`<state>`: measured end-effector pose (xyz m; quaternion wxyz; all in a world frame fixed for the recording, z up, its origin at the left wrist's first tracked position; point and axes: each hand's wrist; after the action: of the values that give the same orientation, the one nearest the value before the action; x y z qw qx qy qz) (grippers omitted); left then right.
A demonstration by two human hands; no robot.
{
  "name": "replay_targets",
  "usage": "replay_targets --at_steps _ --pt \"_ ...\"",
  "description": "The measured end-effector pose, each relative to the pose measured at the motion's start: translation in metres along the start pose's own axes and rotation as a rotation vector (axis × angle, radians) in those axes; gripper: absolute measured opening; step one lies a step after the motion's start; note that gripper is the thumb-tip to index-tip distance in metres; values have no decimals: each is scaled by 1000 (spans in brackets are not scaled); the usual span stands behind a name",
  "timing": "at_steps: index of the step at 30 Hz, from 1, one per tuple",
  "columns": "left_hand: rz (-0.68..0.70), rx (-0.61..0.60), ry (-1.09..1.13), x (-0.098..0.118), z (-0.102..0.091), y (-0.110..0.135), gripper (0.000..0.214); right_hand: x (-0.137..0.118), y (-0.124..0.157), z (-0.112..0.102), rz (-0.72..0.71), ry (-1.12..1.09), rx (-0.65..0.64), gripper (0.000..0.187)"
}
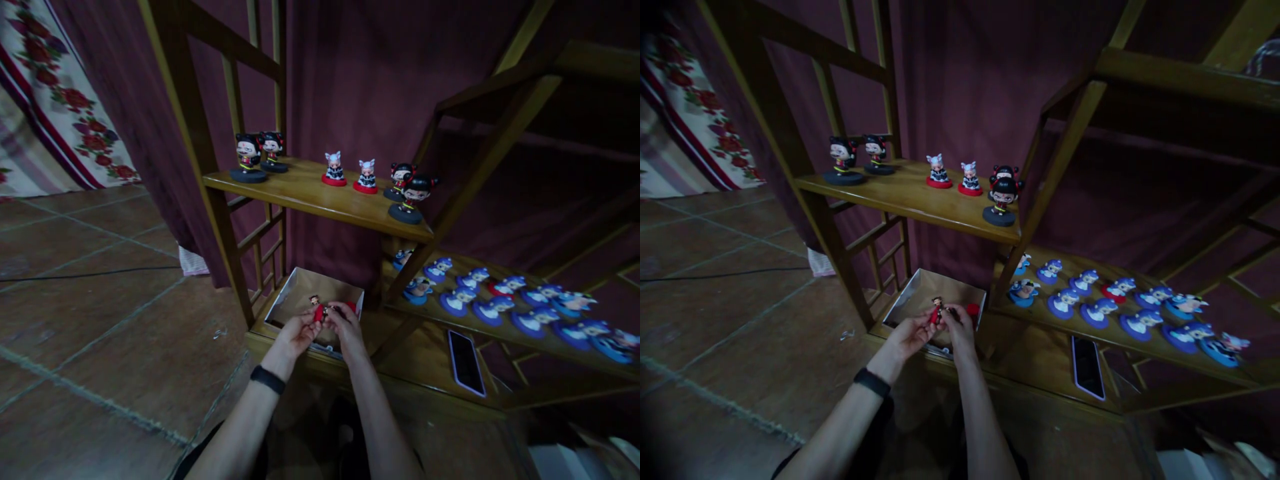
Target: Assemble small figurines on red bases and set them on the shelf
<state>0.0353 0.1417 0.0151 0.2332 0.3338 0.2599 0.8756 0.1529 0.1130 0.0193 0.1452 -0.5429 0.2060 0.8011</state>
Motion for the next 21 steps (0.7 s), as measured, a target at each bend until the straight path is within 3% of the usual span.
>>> replay_targets --at_steps 3,7,12,21 --pt "-26 -5 -8 -7 4 0 12 5 -1 4 -45 44 -4 27" --pt "-60 16 -23 -12 7 -2 18 9 -6 6 -122 163 24 24" --pt "-53 42 1 -5 8 -6 26 13 -13 2 -213 249 52 24" --pt "-6 16 18 -1 12 -11 18 15 -17 5 -399 471 14 22"
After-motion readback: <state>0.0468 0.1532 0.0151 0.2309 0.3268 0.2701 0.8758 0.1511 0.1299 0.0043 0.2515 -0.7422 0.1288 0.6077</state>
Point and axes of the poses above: each hand's wrist, its own y-axis away from the middle knuckle, its own z-axis out of the palm, x = y × z, and after that the axes turned 15 degrees about x, right-handed
